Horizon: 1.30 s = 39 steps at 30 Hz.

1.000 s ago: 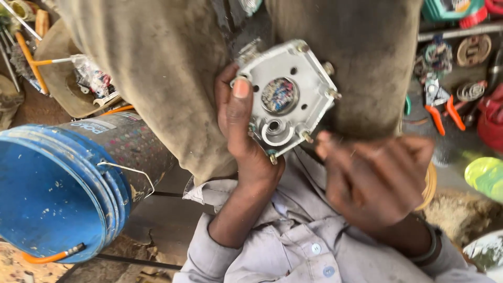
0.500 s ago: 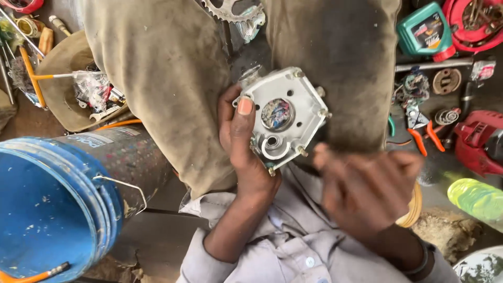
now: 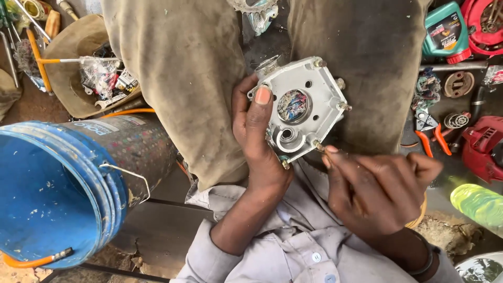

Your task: Repairing and cleaning mechanical engine components in a workshop.

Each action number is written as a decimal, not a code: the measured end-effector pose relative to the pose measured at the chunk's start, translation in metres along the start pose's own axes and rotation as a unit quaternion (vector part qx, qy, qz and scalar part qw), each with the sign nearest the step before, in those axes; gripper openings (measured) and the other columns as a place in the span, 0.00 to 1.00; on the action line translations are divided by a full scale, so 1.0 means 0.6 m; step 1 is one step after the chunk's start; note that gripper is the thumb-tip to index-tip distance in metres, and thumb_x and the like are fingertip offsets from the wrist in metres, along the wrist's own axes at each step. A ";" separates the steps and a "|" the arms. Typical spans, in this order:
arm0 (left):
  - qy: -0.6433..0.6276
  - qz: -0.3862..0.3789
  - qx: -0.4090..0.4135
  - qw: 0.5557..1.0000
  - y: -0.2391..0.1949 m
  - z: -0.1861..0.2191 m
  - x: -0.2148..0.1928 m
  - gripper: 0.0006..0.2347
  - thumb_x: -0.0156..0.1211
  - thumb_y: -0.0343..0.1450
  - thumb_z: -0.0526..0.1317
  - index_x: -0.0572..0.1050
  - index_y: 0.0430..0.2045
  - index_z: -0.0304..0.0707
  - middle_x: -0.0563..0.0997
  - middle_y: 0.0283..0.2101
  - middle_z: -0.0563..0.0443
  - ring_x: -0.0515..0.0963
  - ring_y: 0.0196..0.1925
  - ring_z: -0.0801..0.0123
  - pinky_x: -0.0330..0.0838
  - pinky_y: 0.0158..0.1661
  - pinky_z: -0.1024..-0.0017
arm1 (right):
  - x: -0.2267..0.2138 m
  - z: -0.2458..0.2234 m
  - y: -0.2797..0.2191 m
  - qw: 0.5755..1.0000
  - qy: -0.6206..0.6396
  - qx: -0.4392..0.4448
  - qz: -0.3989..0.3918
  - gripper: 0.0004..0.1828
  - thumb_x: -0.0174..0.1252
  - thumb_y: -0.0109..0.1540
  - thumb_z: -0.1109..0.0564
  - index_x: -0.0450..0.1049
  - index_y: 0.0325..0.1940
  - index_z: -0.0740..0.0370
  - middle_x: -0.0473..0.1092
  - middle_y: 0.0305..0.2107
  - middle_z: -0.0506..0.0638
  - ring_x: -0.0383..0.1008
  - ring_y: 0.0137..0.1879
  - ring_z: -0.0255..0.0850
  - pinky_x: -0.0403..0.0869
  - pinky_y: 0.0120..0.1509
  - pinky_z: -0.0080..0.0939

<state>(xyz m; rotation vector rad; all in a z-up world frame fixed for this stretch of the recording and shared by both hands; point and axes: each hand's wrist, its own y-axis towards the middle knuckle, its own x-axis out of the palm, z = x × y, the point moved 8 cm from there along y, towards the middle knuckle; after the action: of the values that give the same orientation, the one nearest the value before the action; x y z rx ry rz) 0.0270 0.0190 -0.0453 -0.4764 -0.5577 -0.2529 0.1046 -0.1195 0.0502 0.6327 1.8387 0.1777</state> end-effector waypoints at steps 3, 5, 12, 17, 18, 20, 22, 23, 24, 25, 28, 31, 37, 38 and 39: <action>0.004 0.012 0.010 1.000 0.001 0.000 -0.003 0.24 0.61 0.74 0.47 0.66 0.58 0.25 0.77 0.49 0.42 0.77 0.51 0.66 0.72 0.55 0.69 | 0.002 0.008 -0.011 1.000 -0.003 0.000 0.025 0.12 0.73 0.54 0.63 0.81 0.40 0.57 0.73 0.25 0.42 0.68 0.29 0.35 0.55 0.49 0.46; 0.013 0.016 0.011 1.000 0.000 0.002 -0.006 0.25 0.61 0.74 0.47 0.66 0.58 0.24 0.77 0.49 0.42 0.77 0.52 0.66 0.71 0.55 0.69 | -0.005 -0.002 -0.012 0.998 -0.006 -0.024 0.056 0.10 0.71 0.53 0.63 0.79 0.36 0.56 0.73 0.25 0.42 0.69 0.28 0.34 0.55 0.48 0.48; 0.004 -0.017 0.012 1.000 0.000 -0.003 -0.009 0.26 0.61 0.75 0.48 0.65 0.60 0.24 0.77 0.51 0.39 0.78 0.53 0.64 0.73 0.56 0.67 | 0.007 0.029 -0.011 0.997 0.025 0.073 0.000 0.12 0.72 0.59 0.62 0.84 0.46 0.57 0.73 0.29 0.41 0.69 0.35 0.34 0.56 0.53 0.42; 0.014 -0.042 0.009 0.999 0.001 0.000 -0.009 0.28 0.62 0.75 0.50 0.63 0.62 0.25 0.77 0.53 0.35 0.80 0.54 0.60 0.76 0.57 0.65 | 0.008 0.041 0.003 0.994 0.059 0.093 -0.028 0.14 0.74 0.62 0.65 0.84 0.49 0.54 0.75 0.32 0.41 0.72 0.37 0.31 0.56 0.54 0.38; 0.025 -0.053 0.005 0.998 0.001 -0.001 -0.009 0.29 0.63 0.75 0.50 0.62 0.64 0.25 0.77 0.53 0.33 0.80 0.54 0.60 0.77 0.57 0.64 | 0.008 0.037 0.004 0.996 0.037 0.067 -0.036 0.14 0.72 0.59 0.67 0.85 0.46 0.55 0.75 0.31 0.41 0.72 0.37 0.33 0.56 0.54 0.41; 0.037 -0.059 -0.001 0.998 0.001 0.000 -0.011 0.31 0.63 0.75 0.51 0.60 0.65 0.26 0.77 0.53 0.32 0.81 0.54 0.59 0.78 0.57 0.64 | 0.012 0.038 -0.001 0.998 0.018 0.042 -0.049 0.14 0.71 0.56 0.68 0.85 0.43 0.57 0.75 0.31 0.42 0.72 0.37 0.35 0.55 0.54 0.45; 0.039 -0.079 -0.013 0.996 0.002 -0.002 -0.007 0.31 0.63 0.75 0.50 0.59 0.66 0.26 0.77 0.52 0.31 0.82 0.53 0.59 0.79 0.56 0.64 | 0.014 0.045 -0.014 0.998 -0.014 0.030 -0.053 0.11 0.71 0.59 0.67 0.87 0.44 0.57 0.77 0.32 0.42 0.73 0.39 0.38 0.56 0.54 0.41; 0.037 -0.077 -0.017 0.996 0.003 -0.003 -0.007 0.31 0.63 0.75 0.50 0.59 0.66 0.26 0.77 0.52 0.31 0.82 0.53 0.59 0.79 0.56 0.64 | 0.017 0.043 -0.008 0.998 -0.016 0.031 -0.057 0.11 0.71 0.59 0.67 0.87 0.44 0.57 0.77 0.32 0.42 0.73 0.39 0.38 0.56 0.54 0.41; 0.038 -0.080 -0.022 0.996 0.003 -0.004 -0.007 0.31 0.63 0.76 0.50 0.59 0.66 0.25 0.78 0.52 0.31 0.82 0.52 0.59 0.79 0.56 0.64 | 0.013 0.031 -0.001 0.999 -0.030 -0.003 -0.040 0.11 0.72 0.57 0.67 0.87 0.41 0.57 0.76 0.30 0.42 0.72 0.36 0.39 0.56 0.56 0.47; 0.039 -0.081 -0.022 0.996 0.004 -0.003 -0.007 0.30 0.63 0.76 0.49 0.58 0.65 0.24 0.78 0.52 0.30 0.82 0.51 0.59 0.79 0.56 0.64 | 0.011 0.019 0.007 0.998 -0.040 -0.041 -0.020 0.11 0.72 0.54 0.67 0.86 0.39 0.58 0.75 0.28 0.43 0.71 0.34 0.40 0.56 0.58 0.52; 0.040 -0.077 -0.017 0.996 0.004 -0.005 -0.010 0.30 0.62 0.77 0.49 0.59 0.66 0.24 0.78 0.50 0.30 0.82 0.49 0.60 0.79 0.56 0.64 | 0.008 0.015 0.005 0.998 -0.058 -0.018 0.002 0.09 0.75 0.58 0.65 0.86 0.41 0.58 0.75 0.31 0.42 0.71 0.37 0.38 0.54 0.59 0.51; 0.027 -0.080 -0.017 0.996 0.004 -0.007 -0.011 0.30 0.61 0.76 0.49 0.59 0.65 0.23 0.78 0.51 0.30 0.82 0.50 0.60 0.79 0.55 0.65 | 0.004 0.032 -0.009 0.999 -0.037 0.019 0.020 0.10 0.74 0.62 0.66 0.86 0.47 0.58 0.76 0.36 0.42 0.70 0.39 0.38 0.53 0.60 0.47; 0.019 -0.087 -0.009 0.996 0.004 -0.011 -0.015 0.29 0.61 0.77 0.50 0.60 0.64 0.21 0.77 0.53 0.30 0.80 0.52 0.61 0.78 0.57 0.66 | 0.017 0.034 -0.017 0.999 -0.019 0.046 -0.021 0.11 0.74 0.61 0.67 0.86 0.46 0.57 0.76 0.36 0.42 0.70 0.38 0.38 0.55 0.61 0.42; 0.018 -0.087 -0.015 0.996 0.002 -0.013 -0.013 0.29 0.61 0.77 0.50 0.60 0.64 0.21 0.77 0.53 0.30 0.80 0.52 0.61 0.78 0.57 0.66 | 0.017 0.037 -0.019 0.998 -0.022 0.050 -0.025 0.11 0.74 0.61 0.67 0.86 0.46 0.57 0.76 0.36 0.42 0.70 0.38 0.38 0.55 0.61 0.42; 0.010 -0.087 -0.014 0.996 0.003 -0.011 -0.012 0.29 0.61 0.77 0.50 0.60 0.64 0.22 0.77 0.53 0.30 0.80 0.52 0.61 0.78 0.57 0.66 | 0.014 0.037 -0.019 0.999 -0.028 0.037 -0.007 0.11 0.74 0.59 0.67 0.86 0.44 0.59 0.75 0.34 0.42 0.70 0.38 0.39 0.55 0.61 0.44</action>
<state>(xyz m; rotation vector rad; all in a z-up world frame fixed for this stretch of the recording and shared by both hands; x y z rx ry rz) 0.0248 0.0179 -0.0550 -0.4516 -0.5770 -0.4314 0.1190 -0.1289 0.0307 0.6703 1.8023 0.0834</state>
